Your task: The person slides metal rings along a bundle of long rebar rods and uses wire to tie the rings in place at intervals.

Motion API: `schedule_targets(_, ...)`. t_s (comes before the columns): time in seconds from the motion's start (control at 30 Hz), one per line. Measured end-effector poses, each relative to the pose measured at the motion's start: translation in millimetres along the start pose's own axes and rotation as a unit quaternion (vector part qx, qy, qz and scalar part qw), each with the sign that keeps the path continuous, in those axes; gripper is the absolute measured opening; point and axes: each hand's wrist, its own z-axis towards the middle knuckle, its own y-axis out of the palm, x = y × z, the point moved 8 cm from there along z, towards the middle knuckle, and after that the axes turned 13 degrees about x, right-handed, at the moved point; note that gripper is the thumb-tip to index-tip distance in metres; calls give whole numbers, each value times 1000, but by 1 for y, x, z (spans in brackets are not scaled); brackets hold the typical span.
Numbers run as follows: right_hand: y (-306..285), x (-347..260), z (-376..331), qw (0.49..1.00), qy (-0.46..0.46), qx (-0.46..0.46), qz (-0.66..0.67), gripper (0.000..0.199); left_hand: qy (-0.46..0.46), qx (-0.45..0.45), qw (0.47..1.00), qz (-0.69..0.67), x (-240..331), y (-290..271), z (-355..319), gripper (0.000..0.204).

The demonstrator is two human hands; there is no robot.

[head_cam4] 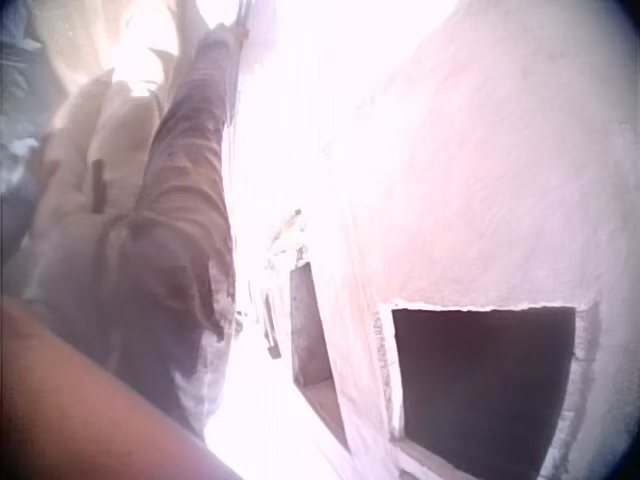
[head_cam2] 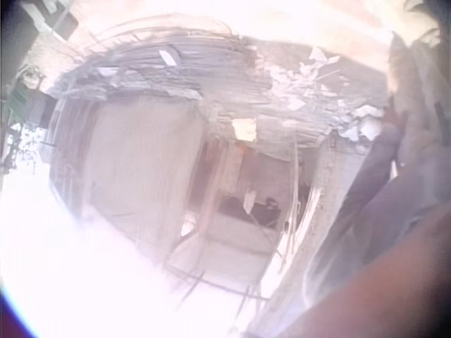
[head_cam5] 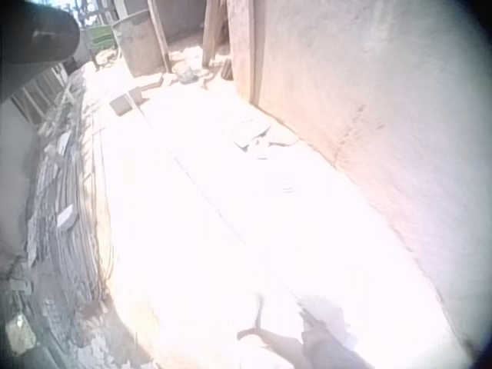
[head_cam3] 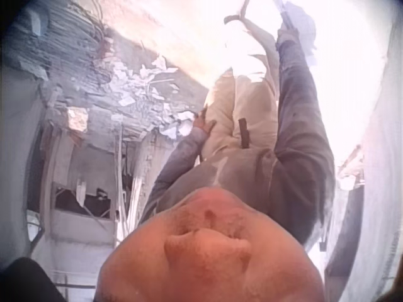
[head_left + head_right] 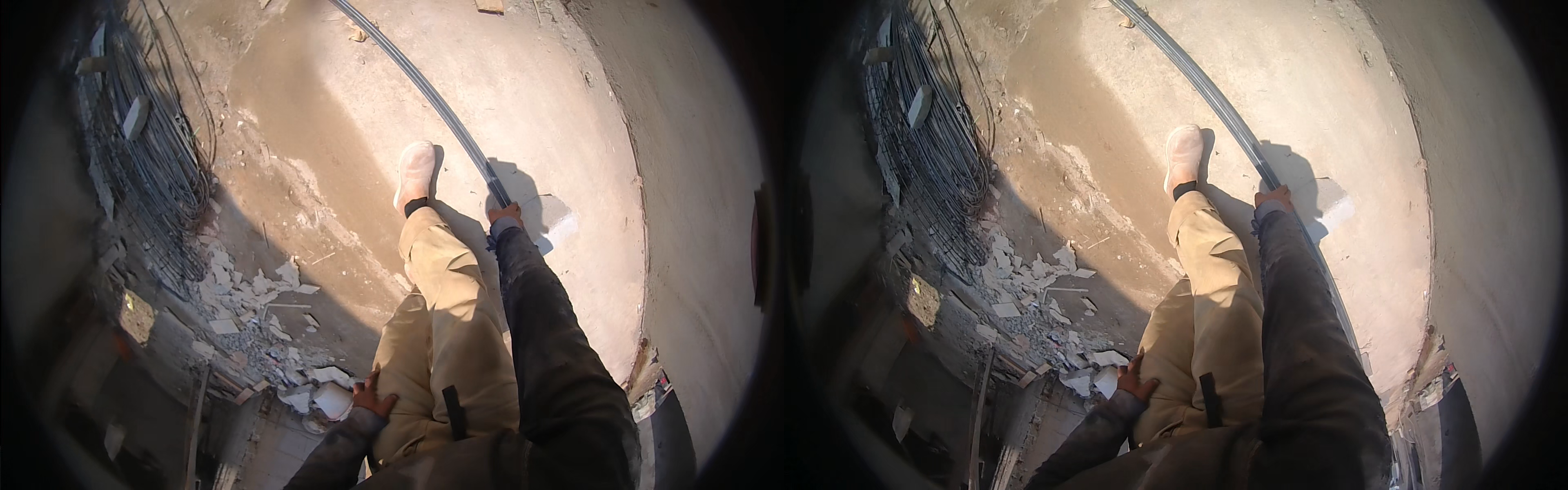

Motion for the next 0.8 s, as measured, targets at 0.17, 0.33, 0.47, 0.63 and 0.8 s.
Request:
schedule_targets(0.17,-12,-64,11,992,-124,12,-18,70,-70,-77,994,25,30,-56,76,84)
schedule_targets(0.33,-16,-178,7,980,-188,-63,35,69,-12,-79,996,29,87,-154,137,78)
schedule_targets(0.47,-20,-259,45,967,-238,-72,62,55,116,-43,989,81,165,-237,184,71)
schedule_targets(0.63,-50,-365,44,953,-268,-94,106,36,117,70,988,68,168,-304,262,70)
schedule_targets(0.8,-41,-386,63,953,-189,-150,182,30,-57,124,942,306,237,-362,354,66)
